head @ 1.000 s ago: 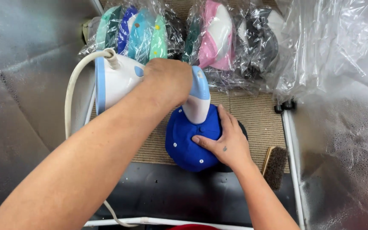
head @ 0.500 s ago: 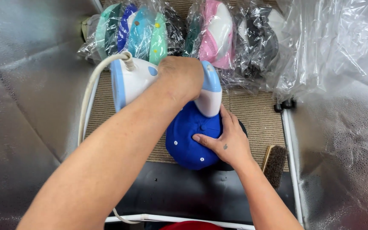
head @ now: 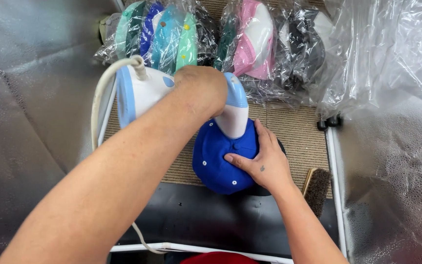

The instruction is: Brushing and steaming a baseball cap to clean and remove wrinkles.

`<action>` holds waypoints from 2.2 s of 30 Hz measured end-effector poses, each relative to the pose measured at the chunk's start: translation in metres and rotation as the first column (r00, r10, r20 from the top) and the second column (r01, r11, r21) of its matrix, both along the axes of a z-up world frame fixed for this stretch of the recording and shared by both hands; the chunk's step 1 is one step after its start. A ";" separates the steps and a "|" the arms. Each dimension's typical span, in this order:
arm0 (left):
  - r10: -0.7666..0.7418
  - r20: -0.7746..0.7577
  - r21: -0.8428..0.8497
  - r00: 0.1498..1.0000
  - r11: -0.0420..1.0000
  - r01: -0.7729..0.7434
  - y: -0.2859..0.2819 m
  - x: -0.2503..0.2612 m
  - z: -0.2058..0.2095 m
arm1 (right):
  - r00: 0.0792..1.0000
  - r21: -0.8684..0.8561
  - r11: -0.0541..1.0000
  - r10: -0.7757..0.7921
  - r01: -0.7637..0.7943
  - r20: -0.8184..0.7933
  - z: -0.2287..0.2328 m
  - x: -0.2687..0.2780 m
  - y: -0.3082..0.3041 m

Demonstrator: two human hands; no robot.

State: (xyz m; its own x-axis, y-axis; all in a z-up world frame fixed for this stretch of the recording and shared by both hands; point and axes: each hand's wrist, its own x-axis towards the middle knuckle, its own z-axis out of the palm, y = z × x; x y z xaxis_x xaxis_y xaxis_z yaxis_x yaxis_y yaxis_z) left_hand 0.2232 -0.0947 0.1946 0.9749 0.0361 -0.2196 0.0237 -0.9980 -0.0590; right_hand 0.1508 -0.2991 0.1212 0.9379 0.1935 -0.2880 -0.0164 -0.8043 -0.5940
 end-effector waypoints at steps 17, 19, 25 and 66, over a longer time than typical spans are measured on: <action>0.094 -0.127 -0.013 0.987 0.995 -0.097 0.031 -0.032 0.018 | 1.000 -0.041 0.999 0.000 -0.001 -0.027 0.005 0.001 0.001; 0.081 -0.077 -0.046 0.994 0.995 -0.084 0.035 -0.037 0.017 | 1.000 -0.034 0.999 0.009 -0.010 -0.017 0.004 0.000 0.002; 0.085 -0.214 -0.107 0.973 0.988 -0.109 0.043 -0.057 0.031 | 1.000 -0.026 1.000 -0.002 0.001 -0.012 0.006 -0.002 0.001; 0.171 -0.038 0.000 0.985 0.985 -0.171 -0.018 0.006 0.010 | 0.994 -0.001 0.995 -0.102 0.102 -0.029 0.000 -0.001 0.003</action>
